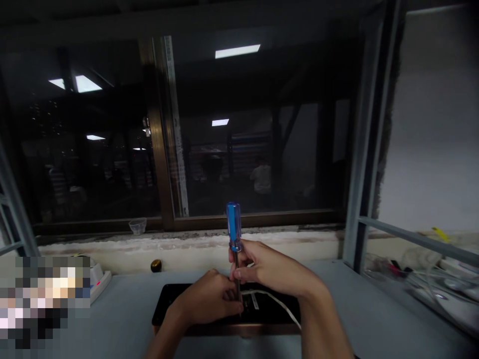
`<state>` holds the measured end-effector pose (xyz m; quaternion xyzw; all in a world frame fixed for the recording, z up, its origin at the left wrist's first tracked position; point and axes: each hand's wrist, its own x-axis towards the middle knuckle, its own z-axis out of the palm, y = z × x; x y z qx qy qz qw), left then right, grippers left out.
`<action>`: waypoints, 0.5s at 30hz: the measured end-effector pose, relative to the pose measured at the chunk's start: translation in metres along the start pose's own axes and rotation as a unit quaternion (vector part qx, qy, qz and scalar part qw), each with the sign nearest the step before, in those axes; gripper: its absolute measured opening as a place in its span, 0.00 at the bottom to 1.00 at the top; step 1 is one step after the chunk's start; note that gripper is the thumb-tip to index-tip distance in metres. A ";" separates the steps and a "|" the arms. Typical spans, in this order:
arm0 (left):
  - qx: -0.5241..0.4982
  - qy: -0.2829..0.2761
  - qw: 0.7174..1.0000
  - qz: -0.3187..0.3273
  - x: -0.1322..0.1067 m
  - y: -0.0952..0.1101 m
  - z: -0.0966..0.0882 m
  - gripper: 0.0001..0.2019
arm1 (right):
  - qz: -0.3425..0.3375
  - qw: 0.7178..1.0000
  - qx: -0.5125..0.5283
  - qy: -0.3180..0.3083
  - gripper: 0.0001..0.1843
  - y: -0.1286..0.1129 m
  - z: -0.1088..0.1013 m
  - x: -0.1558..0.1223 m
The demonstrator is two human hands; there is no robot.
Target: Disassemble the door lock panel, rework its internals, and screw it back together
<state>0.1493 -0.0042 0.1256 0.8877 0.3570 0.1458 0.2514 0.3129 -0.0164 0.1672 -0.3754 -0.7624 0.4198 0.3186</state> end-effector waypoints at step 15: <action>0.018 -0.021 0.999 -0.019 -0.002 -0.002 0.002 0.07 | -0.005 1.000 -0.011 -0.006 0.10 0.000 0.000 -0.002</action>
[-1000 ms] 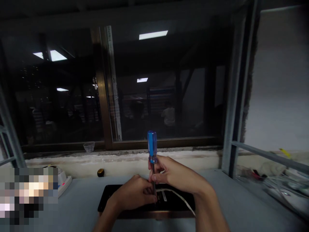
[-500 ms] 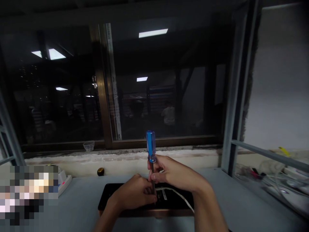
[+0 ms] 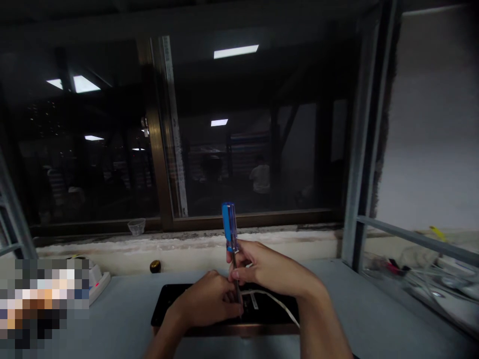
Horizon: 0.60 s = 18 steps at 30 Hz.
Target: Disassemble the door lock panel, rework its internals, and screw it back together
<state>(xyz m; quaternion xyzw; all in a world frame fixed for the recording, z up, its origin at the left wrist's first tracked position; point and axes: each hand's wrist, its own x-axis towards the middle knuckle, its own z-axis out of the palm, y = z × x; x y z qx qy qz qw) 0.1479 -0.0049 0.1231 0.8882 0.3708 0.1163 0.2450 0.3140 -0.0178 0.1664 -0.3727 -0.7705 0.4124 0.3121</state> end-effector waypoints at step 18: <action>0.022 0.011 1.000 0.010 0.000 0.002 -0.004 0.05 | -0.006 1.000 0.016 -0.004 0.07 0.003 0.001 0.003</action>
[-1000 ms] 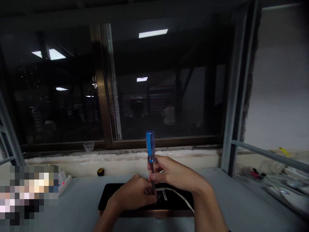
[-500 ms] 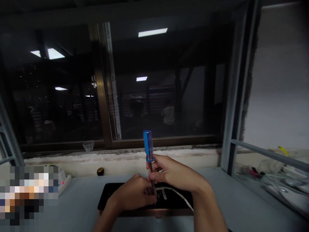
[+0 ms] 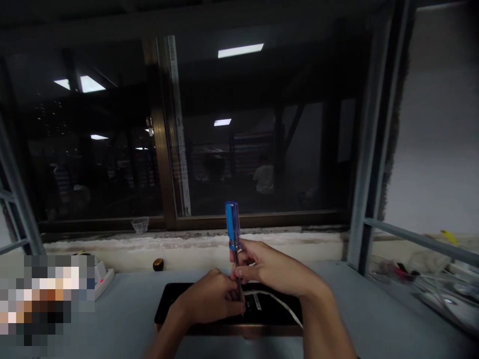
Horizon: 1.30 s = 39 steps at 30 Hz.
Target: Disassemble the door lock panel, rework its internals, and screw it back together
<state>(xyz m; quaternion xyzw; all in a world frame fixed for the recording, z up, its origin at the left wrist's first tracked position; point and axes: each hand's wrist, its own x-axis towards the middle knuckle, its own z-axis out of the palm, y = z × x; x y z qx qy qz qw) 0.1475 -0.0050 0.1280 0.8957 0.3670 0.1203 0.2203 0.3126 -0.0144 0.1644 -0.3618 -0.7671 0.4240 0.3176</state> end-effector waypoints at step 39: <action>-0.086 0.103 0.990 -0.037 0.008 0.005 0.009 0.09 | 0.006 0.997 0.023 0.073 0.19 -0.011 -0.001 -0.003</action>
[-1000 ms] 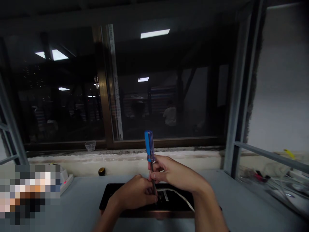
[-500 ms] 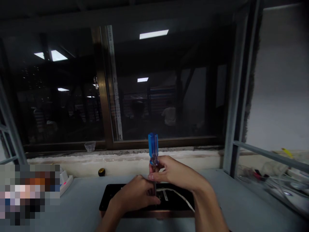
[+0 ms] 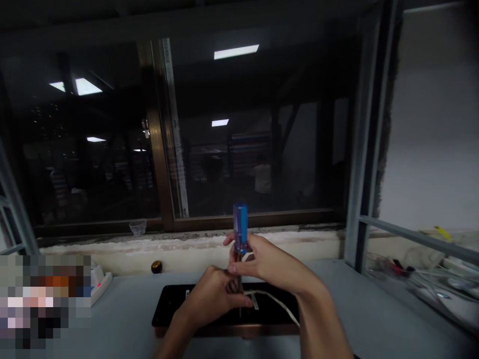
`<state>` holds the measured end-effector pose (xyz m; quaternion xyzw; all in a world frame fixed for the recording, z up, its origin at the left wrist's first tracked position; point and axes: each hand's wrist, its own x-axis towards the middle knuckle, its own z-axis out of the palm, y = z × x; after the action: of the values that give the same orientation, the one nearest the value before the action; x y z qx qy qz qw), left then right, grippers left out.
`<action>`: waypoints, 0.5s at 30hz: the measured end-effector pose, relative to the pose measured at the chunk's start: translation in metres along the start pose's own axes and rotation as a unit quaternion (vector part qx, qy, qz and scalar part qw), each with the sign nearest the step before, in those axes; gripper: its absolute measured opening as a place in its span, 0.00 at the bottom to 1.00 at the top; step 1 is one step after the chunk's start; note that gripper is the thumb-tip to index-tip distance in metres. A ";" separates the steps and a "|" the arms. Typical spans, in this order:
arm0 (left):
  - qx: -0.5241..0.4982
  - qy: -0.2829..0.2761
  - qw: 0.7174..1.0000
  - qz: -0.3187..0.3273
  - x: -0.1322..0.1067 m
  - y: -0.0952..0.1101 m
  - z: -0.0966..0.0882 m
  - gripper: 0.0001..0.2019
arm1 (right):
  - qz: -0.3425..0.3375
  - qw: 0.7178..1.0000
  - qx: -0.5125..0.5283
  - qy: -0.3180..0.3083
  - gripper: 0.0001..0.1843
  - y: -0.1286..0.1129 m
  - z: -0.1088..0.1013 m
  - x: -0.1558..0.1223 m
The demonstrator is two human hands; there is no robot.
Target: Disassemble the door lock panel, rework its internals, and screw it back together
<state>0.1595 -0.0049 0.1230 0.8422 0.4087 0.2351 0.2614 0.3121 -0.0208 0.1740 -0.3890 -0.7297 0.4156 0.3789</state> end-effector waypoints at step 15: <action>-0.001 0.051 0.999 0.007 0.000 0.002 0.002 0.10 | -0.036 0.992 -0.080 0.092 0.25 0.000 -0.002 0.002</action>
<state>0.1623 -0.0064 0.1227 0.8319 0.4154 0.2798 0.2389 0.3133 -0.0182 0.1754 -0.4282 -0.7360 0.3045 0.4268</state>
